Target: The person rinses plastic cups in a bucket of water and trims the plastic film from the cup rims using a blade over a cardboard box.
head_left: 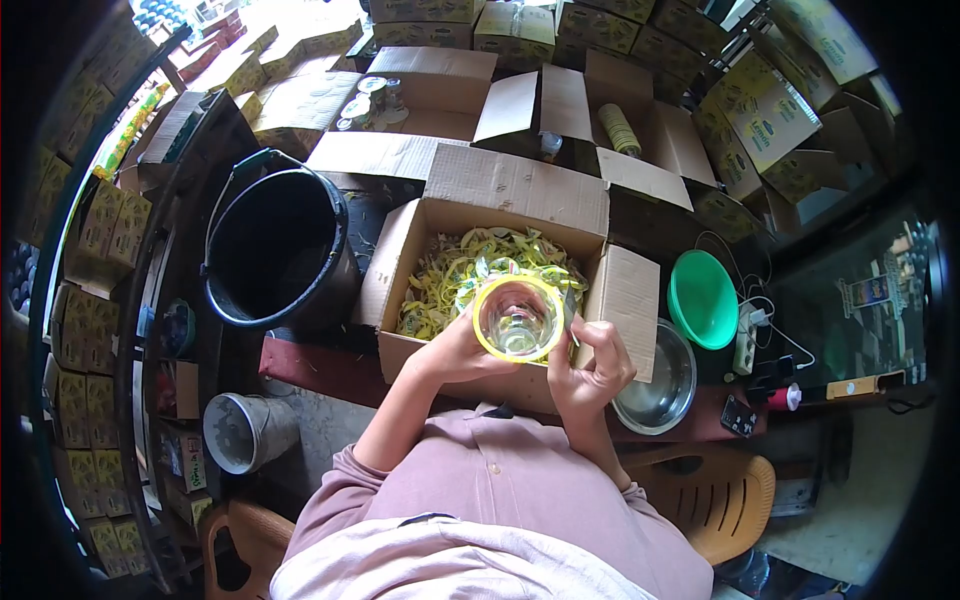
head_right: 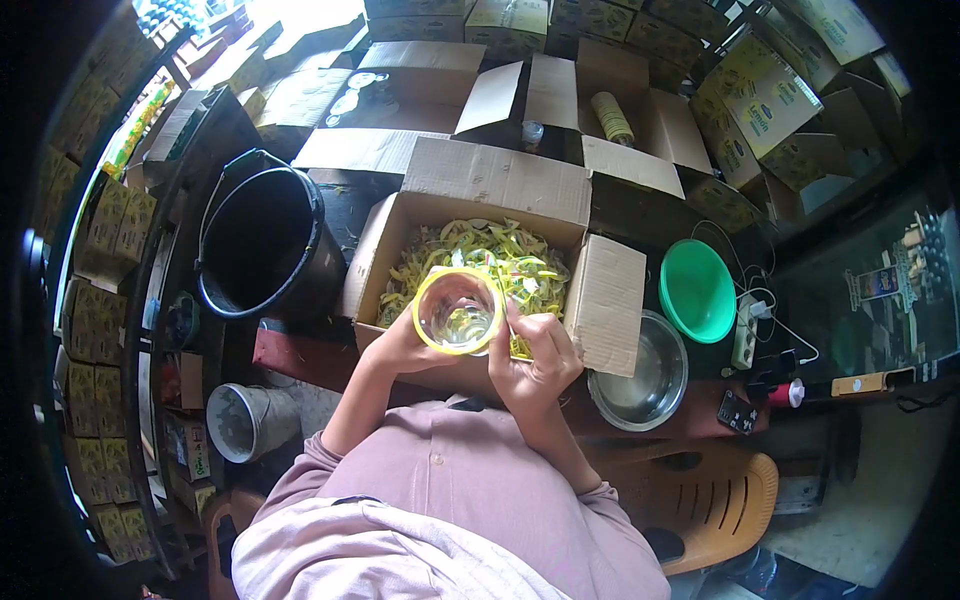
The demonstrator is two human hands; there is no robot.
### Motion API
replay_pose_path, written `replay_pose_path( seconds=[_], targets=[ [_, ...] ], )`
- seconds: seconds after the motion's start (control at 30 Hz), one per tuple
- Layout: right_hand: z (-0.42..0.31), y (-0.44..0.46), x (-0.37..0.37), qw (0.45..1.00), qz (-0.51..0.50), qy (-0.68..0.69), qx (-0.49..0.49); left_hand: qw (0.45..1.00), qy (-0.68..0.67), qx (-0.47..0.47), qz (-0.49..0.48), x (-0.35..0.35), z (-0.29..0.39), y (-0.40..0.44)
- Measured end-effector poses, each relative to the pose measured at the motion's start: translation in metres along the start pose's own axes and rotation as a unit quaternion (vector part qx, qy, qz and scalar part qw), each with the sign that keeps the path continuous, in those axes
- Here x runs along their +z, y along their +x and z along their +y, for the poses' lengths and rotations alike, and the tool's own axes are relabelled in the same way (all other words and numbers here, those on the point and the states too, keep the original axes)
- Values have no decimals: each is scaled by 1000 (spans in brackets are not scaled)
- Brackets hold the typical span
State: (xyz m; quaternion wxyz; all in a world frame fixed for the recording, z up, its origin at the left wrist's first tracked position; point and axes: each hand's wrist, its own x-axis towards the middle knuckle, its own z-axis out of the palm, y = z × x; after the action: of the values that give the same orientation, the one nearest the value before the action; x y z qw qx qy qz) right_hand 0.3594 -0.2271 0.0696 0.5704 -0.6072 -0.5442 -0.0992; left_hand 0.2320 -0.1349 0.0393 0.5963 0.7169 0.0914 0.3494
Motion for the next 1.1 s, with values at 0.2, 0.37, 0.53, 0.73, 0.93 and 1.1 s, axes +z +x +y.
replay_pose_path(
  seconds=[0.2, 0.37, 0.53, 0.73, 0.93, 1.1],
  targets=[
    [13, 4, -2, 995, -26, 78, 54, 1000, -12, -10, -20, -2, 4, 2],
    [16, -3, -3, 993, -7, 96, 70, 998, -49, -11, -26, -3, -7, 2],
    [14, -6, -3, 995, -33, 85, 36, 998, -54, -9, -10, -3, -14, -1],
    [15, -2, -1, 997, -30, 69, 30, 998, -50, -6, -44, 1, 1, 2],
    [8, -4, -7, 995, 1, 67, 76, 996, -79, 0, 27, 6, -2, -3],
    [-2, -8, -12, 998, -6, 43, 39, 992, -116, 20, 42, 8, -5, -6]
  ],
)
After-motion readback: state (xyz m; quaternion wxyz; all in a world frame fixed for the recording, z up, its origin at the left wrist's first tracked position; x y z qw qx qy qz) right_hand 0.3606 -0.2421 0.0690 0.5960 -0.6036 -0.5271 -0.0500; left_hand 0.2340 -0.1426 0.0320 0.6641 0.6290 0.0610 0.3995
